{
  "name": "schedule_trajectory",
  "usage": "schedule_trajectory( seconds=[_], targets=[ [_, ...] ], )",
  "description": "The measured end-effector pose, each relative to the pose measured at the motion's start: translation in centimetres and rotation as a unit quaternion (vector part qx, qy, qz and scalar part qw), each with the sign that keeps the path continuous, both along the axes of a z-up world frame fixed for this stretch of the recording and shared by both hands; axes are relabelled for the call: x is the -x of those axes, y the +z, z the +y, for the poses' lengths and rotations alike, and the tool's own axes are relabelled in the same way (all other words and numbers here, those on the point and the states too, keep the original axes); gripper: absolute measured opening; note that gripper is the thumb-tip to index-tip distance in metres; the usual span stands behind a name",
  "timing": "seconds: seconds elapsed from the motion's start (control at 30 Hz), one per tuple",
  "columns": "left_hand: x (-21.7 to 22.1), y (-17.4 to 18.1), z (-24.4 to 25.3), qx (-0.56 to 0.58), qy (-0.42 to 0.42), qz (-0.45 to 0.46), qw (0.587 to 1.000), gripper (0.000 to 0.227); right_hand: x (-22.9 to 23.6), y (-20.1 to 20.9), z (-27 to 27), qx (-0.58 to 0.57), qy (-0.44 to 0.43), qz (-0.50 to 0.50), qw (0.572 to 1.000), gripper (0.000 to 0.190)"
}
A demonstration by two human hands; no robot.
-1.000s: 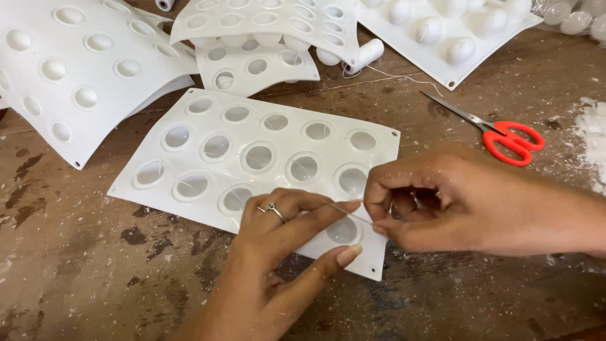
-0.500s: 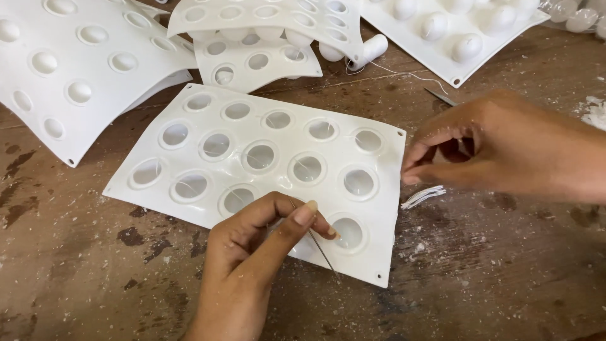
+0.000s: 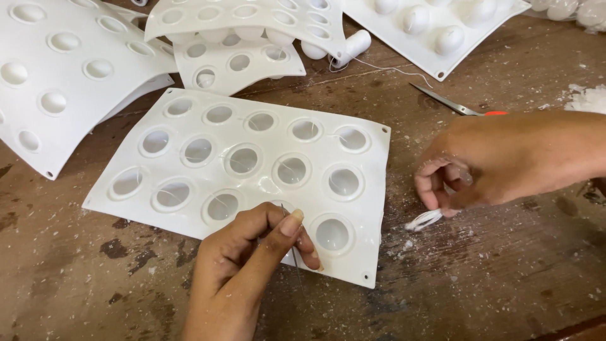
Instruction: Threading wicks through silicone candle molds using a needle and cutting the thread with scissors.
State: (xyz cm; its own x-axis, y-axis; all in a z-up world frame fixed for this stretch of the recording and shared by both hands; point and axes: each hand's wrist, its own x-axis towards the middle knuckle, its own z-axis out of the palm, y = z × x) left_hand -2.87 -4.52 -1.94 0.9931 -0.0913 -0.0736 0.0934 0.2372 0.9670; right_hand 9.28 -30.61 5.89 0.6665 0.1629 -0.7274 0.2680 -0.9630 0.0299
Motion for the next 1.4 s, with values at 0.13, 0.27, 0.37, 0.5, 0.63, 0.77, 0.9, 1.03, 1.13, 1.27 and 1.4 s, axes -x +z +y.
schedule_trajectory(
  seconds=[0.13, 0.27, 0.37, 0.5, 0.63, 0.77, 0.9, 1.03, 1.13, 1.27, 1.4],
  targets=[
    [-0.1, 0.7, -0.2, -0.027, 0.023, 0.035, 0.999, 0.028, -0.4, -1.1, -0.8, -0.051, -0.01, 0.053, 0.997, 0.017],
    [0.1, -0.5, 0.3, -0.01, -0.011, -0.002, 1.0, 0.028, -0.4, -0.9, -0.4, 0.009, 0.054, 0.025, 0.998, 0.015],
    [0.2, -0.4, 0.3, -0.022, -0.015, -0.009, 1.0, 0.027, -0.7, -0.6, -0.3, 0.026, 0.07, 0.004, 0.997, 0.016],
    [0.2, -0.5, 0.3, -0.036, -0.016, -0.021, 0.999, 0.027, -1.7, -2.0, -2.2, -0.038, 0.027, -0.001, 0.999, 0.014],
    [0.2, -0.5, 0.3, -0.037, -0.014, -0.015, 0.999, 0.027, -0.8, -0.9, -0.9, 0.015, 0.024, 0.022, 0.999, 0.012],
    [0.8, -0.2, -0.3, -0.075, 0.031, 0.004, 0.997, 0.024, -0.5, -0.8, -0.5, 0.101, 0.099, -0.01, 0.99, 0.011],
    [1.6, 1.7, -1.0, -0.339, 0.02, -0.247, 0.907, 0.015, -1.5, -2.1, -2.5, 0.082, 0.107, -0.018, 0.991, 0.009],
    [1.7, 2.1, -2.1, -0.399, -0.019, -0.453, 0.797, 0.013, -0.3, -0.2, -1.2, 0.049, 0.097, 0.003, 0.994, 0.009],
    [1.8, 2.2, -3.1, -0.392, -0.072, -0.496, 0.772, 0.015, 0.0, -0.6, -1.8, -0.004, 0.121, 0.014, 0.993, 0.009],
    [1.0, 0.3, -5.7, -0.41, -0.12, -0.538, 0.727, 0.014, 0.3, -0.2, -2.1, -0.137, 0.166, 0.006, 0.977, 0.005],
    [0.2, -0.1, -9.2, -0.498, -0.037, -0.544, 0.674, 0.013, 0.9, 0.1, -1.3, -0.162, 0.14, 0.03, 0.976, 0.006]
  ],
)
